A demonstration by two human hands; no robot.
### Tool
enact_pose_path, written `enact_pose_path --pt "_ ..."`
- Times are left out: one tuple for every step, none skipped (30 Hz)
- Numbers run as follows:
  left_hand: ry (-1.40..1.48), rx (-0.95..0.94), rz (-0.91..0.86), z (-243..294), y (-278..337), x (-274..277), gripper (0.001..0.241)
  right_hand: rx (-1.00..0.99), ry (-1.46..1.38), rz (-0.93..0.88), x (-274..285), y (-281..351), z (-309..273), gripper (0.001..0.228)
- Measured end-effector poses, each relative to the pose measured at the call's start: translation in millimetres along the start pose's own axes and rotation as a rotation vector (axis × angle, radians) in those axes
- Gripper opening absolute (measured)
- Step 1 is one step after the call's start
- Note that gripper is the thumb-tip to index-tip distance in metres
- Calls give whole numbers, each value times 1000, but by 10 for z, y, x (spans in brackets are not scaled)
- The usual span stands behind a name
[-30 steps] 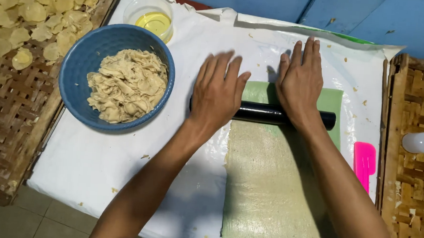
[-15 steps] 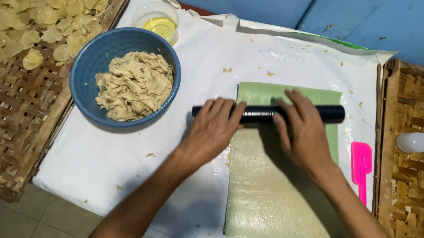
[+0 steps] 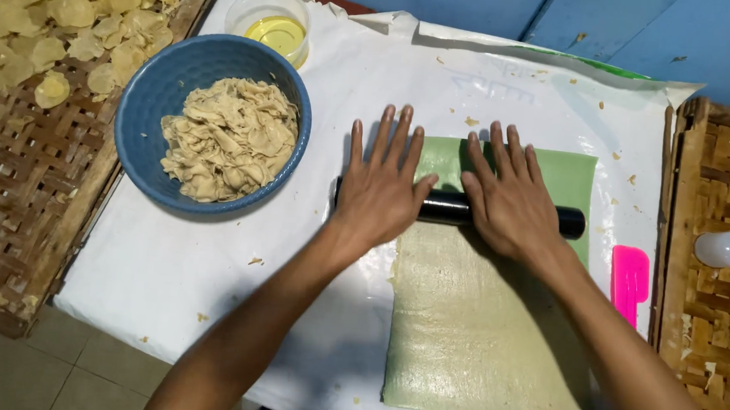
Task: Flattening pieces of dough onto a green leaf surface using a black rolling pin.
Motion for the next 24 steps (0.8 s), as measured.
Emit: enact_pose_path --pt "-1 -4 5 -29 -150 -19 67 -1 3 6 29 -111 60 63" --pt "-16 33 3 -69 -291 -41 70 -31 -46 27 54 -213 117 66" --pt "-31 70 0 -106 -433 -62 73 -61 -95 49 79 -314 176 68" --pt "-30 64 3 -89 -440 -52 73 -65 -92 52 107 -352 188 68" --pt "-9 13 180 -62 -445 -8 68 -74 -103 160 154 -389 204 65" --pt "12 -38 360 -44 -449 39 63 -79 -113 269 202 -438 220 62" --pt "13 -42 364 -94 -401 -85 63 -80 -109 273 161 -432 294 62" --pt "73 -137 395 -134 -344 -205 57 -52 -199 370 119 -411 358 58" --pt "134 -233 424 -175 -289 -324 50 -23 -287 467 78 -389 426 56" --pt "133 -243 426 -205 -232 -365 50 -28 -285 476 146 -324 416 56" --pt "85 -298 375 -227 -176 -423 52 -3 -327 481 206 -260 402 55" --pt "42 -350 316 -241 -78 -512 54 17 -371 477 241 -153 377 56" --pt "45 -357 310 -227 -58 -485 54 7 -370 478 248 -47 408 56" --pt "14 -387 327 -208 -49 -451 52 -3 -388 438 259 39 446 55" --pt "-16 -417 345 -190 -44 -418 50 -13 -405 399 268 122 487 54" --pt "-11 -424 337 -156 29 -388 50 -25 -405 398 318 286 451 54" --pt "-49 -439 396 -122 101 -351 50 18 -365 421 376 446 405 49" --pt "-87 -451 459 -86 150 -309 50 64 -322 445 451 583 373 44" --pt "-80 -456 457 -46 323 -290 50 57 -318 443 428 768 294 44" --pt "-65 -454 447 -9 499 -274 49 80 -209 435 404 956 204 40" --pt "-49 -451 436 23 671 -256 49 104 -101 425 379 1139 112 39" --pt "-46 -455 432 101 859 -180 49 98 -101 424 294 1293 18 39" --pt "-49 -395 355 164 1035 -112 47 131 -45 342 198 1437 -90 49" --pt "-55 -332 279 218 1225 -42 46 168 8 261 93 1575 -206 59"
Point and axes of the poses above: each hand's wrist, its own y-axis away from the middle knuckle, its own x-axis out of the back of the hand, z = x × y, the point moved 2 cm from there along -y, towards the middle knuckle, and after that the axes turned 11 degrees about x, right-handed, at the moved point
